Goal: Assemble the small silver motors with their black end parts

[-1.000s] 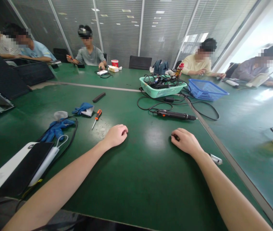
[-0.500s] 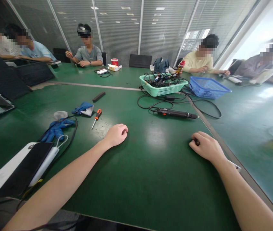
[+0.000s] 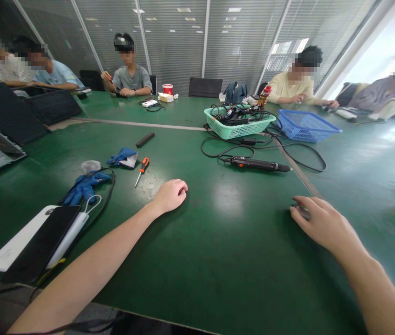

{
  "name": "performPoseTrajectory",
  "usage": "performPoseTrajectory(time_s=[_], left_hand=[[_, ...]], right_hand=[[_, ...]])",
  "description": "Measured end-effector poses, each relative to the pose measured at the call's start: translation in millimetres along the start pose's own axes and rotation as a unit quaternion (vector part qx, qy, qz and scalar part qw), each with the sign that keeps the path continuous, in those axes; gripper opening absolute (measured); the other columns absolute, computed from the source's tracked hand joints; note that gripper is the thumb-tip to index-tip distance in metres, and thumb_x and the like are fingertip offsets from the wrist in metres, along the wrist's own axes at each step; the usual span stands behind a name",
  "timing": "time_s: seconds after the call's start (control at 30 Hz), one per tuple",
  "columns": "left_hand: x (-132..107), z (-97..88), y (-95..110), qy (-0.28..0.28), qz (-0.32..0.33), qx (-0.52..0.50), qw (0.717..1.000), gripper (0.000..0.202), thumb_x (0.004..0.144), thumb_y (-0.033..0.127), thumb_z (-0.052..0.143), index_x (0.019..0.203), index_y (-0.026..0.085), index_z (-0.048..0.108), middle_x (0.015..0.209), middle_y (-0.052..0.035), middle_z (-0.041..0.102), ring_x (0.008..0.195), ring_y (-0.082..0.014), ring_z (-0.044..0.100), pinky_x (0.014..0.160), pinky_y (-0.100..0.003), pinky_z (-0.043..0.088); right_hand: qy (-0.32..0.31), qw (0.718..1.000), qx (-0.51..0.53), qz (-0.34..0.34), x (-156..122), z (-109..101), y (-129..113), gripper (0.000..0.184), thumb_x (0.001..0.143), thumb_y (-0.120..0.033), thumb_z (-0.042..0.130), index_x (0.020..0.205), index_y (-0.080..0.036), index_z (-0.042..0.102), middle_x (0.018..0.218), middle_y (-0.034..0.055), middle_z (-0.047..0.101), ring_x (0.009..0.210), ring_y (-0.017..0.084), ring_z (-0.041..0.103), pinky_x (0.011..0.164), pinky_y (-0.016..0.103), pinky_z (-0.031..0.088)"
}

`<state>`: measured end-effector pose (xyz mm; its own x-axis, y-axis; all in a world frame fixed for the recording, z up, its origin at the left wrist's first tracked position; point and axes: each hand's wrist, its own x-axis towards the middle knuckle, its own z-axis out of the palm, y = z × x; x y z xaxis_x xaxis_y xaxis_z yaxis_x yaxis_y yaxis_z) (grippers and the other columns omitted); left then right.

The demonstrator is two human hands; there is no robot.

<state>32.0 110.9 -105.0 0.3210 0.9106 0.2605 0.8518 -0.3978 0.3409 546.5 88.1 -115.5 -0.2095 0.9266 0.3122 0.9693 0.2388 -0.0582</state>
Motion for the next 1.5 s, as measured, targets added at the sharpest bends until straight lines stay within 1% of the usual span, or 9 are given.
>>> performPoseTrajectory(time_s=[0.2,0.33,0.47,0.63,0.93,1.07,1.27,1.4,1.5], left_hand=[[-0.1,1.3,-1.3,0.003,0.003,-0.003,1.0,0.018,0.084,0.014,0.052,0.088,0.021,0.067,0.091,-0.005,0.069,0.086,-0.0209,0.063,0.078,-0.034,0.05],[-0.7,1.5,0.4,0.0,-0.005,0.001,1.0,0.019,0.084,0.014,0.052,0.09,0.021,0.069,0.092,-0.0054,0.07,0.087,-0.0211,0.063,0.081,-0.034,0.051],[-1.4,1.3,1.6,-0.001,-0.004,0.004,1.0,0.02,0.085,0.014,0.052,0.091,0.022,0.069,0.092,-0.0054,0.07,0.088,-0.0213,0.064,0.082,-0.034,0.051],[-0.6,0.9,1.7,0.002,0.0,0.006,1.0,0.02,0.084,0.013,0.052,0.091,0.021,0.069,0.092,-0.0053,0.07,0.088,-0.0214,0.063,0.081,-0.034,0.05],[2.4,3.5,-0.7,0.019,0.002,-0.013,1.0,0.017,0.083,0.013,0.053,0.087,0.021,0.067,0.09,-0.0042,0.069,0.084,-0.0202,0.063,0.075,-0.032,0.048],[2.8,3.4,-4.9,0.036,-0.011,-0.06,0.998,0.018,0.084,0.014,0.052,0.09,0.021,0.067,0.091,-0.0038,0.068,0.079,-0.018,0.062,0.072,-0.03,0.048],[0.9,-7.8,-5.9,-0.013,0.092,-0.113,0.989,0.032,0.077,0.016,0.058,0.107,0.02,0.067,0.093,-0.0036,0.064,0.084,-0.0184,0.061,0.079,-0.031,0.05],[0.0,-11.8,-3.9,-0.037,0.146,-0.103,0.983,0.037,0.076,0.022,0.064,0.113,0.021,0.066,0.103,-0.006,0.063,0.098,-0.0224,0.061,0.09,-0.036,0.05],[0.4,-9.9,-3.4,-0.043,0.141,-0.089,0.985,0.032,0.078,0.025,0.066,0.11,0.022,0.067,0.104,-0.0062,0.063,0.099,-0.0227,0.061,0.089,-0.036,0.05]], right_hand=[[-0.018,0.998,0.054,-0.003,-54.8,-4.3,62.1,0.072,0.078,-0.067,0.066,0.145,-0.045,0.05,0.122,0.0204,0.07,0.105,0.04,0.069,0.089,0.058,0.051],[-0.023,0.997,0.062,0.025,-62.5,5.2,62.9,0.074,0.083,-0.068,0.061,0.15,-0.04,0.047,0.125,0.0185,0.069,0.112,0.04,0.067,0.09,0.057,0.053],[-0.026,0.998,0.035,0.034,-44.9,8.1,32.7,0.071,0.091,-0.066,0.053,0.152,-0.031,0.047,0.134,0.0153,0.065,0.119,0.038,0.064,0.095,0.052,0.053],[-0.018,0.996,0.077,-0.042,-13.4,10.8,-25.9,0.058,0.094,-0.058,0.054,0.141,-0.025,0.056,0.13,0.0131,0.066,0.121,0.034,0.062,0.103,0.05,0.05],[-0.011,0.959,0.211,-0.188,41.8,14.0,-205.3,0.036,0.1,-0.035,0.052,0.134,-0.025,0.058,0.12,0.0117,0.067,0.112,0.03,0.061,0.1,0.05,0.051],[-0.008,0.949,0.223,-0.224,60.4,18.2,-259.2,0.033,0.099,-0.029,0.054,0.131,-0.024,0.057,0.116,0.0115,0.067,0.108,0.03,0.06,0.097,0.049,0.051],[-0.012,0.945,0.231,-0.232,63.9,17.3,-279.2,0.048,0.092,-0.032,0.062,0.138,-0.023,0.052,0.119,0.0126,0.064,0.108,0.03,0.059,0.097,0.049,0.051],[-0.019,0.946,0.252,-0.204,53.6,7.8,-264.3,0.059,0.089,-0.036,0.066,0.144,-0.023,0.045,0.127,0.013,0.061,0.117,0.031,0.056,0.101,0.048,0.05],[-0.049,0.954,0.224,-0.192,49.9,-0.9,-246.3,0.055,0.086,-0.039,0.069,0.136,-0.021,0.052,0.12,0.0127,0.062,0.112,0.031,0.058,0.098,0.047,0.05]])
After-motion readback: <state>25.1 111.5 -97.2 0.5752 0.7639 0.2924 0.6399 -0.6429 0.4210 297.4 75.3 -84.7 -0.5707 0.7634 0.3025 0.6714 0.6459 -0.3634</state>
